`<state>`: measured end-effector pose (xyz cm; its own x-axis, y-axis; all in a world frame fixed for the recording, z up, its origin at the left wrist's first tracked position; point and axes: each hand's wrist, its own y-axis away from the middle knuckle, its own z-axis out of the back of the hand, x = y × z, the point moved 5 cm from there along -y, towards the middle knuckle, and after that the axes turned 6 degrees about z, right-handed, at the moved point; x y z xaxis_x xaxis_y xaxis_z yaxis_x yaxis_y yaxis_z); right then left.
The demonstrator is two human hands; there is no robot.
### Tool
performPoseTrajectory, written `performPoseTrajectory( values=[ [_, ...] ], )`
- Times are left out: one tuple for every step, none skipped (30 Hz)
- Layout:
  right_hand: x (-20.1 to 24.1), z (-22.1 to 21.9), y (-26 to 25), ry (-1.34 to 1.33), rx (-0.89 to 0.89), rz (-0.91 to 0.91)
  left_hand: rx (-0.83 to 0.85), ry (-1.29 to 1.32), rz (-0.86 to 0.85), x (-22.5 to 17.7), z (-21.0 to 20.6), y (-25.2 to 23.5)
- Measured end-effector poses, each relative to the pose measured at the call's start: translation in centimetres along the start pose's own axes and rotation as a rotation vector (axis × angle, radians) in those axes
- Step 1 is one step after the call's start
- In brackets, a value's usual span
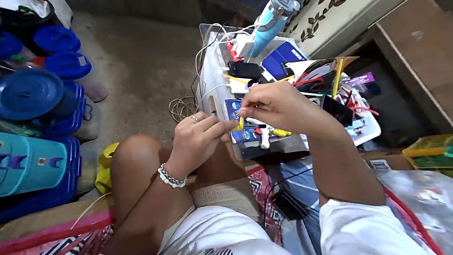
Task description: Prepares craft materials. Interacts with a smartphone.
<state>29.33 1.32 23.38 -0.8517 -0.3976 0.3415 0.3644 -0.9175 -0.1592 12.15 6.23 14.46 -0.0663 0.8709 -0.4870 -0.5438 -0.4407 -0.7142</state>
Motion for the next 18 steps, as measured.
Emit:
performPoseTrajectory(
  values=[
    [-0.8,-0.2,-0.2,-0.110,0.025,0.015,-0.010,0.027,-0.010,0.0,0.1,0.1],
    [-1.5,-0.6,-0.4,-0.242,0.052,0.018,-0.031,0.043,-0.016,0.0,0.3,0.1],
    [-2.1,-1.2,-0.5,-0.392,0.082,-0.002,-0.056,0.054,-0.018,0.0,0.4,0.3],
    [-2.5,-2.0,-0.4,-0.552,0.112,-0.047,-0.084,0.060,-0.019,-0.1,0.5,0.4],
    [-2.8,-2.9,-0.2,-0.700,0.137,-0.099,-0.110,0.057,-0.010,-0.1,0.5,0.5],
    [-3.0,-3.8,0.0,-0.821,0.142,-0.162,-0.135,0.044,0.008,-0.1,0.4,0.6],
    [-3.0,-4.7,0.3,-0.907,0.122,-0.235,-0.157,0.020,0.037,0.0,0.4,0.7],
    [-2.9,-5.4,0.6,-0.951,0.102,-0.308,-0.169,-0.018,0.070,0.1,0.4,0.7],
    [-2.7,-5.9,0.9,-0.963,0.077,-0.368,-0.168,-0.062,0.100,0.3,0.4,0.6],
    [-2.3,-6.2,1.1,-0.931,0.060,-0.394,-0.161,-0.107,0.125,0.4,0.5,0.5],
    [-1.8,-6.2,1.3,-0.872,0.042,-0.396,-0.155,-0.145,0.146,0.6,0.6,0.3],
    [-1.2,-6.1,1.5,-0.776,0.029,-0.365,-0.146,-0.173,0.165,0.7,0.7,0.2],
    [-0.5,-5.7,1.6,-0.653,0.022,-0.313,-0.141,-0.191,0.179,0.8,0.7,0.2],
    [0.2,-5.2,1.8,-0.505,0.015,-0.270,-0.138,-0.200,0.187,0.9,0.7,0.2],
    [1.0,-4.6,1.9,-0.345,0.003,-0.238,-0.133,-0.207,0.191,0.9,0.6,0.2],
    [1.7,-4.0,2.1,-0.178,-0.011,-0.217,-0.126,-0.215,0.192,0.8,0.5,0.1],
    [2.4,-3.3,2.2,-0.027,-0.025,-0.206,-0.114,-0.228,0.191,0.7,0.3,0.1],
    [2.9,-2.6,2.2,0.090,-0.041,-0.195,-0.103,-0.237,0.187,0.6,0.2,0.1]
  ],
)
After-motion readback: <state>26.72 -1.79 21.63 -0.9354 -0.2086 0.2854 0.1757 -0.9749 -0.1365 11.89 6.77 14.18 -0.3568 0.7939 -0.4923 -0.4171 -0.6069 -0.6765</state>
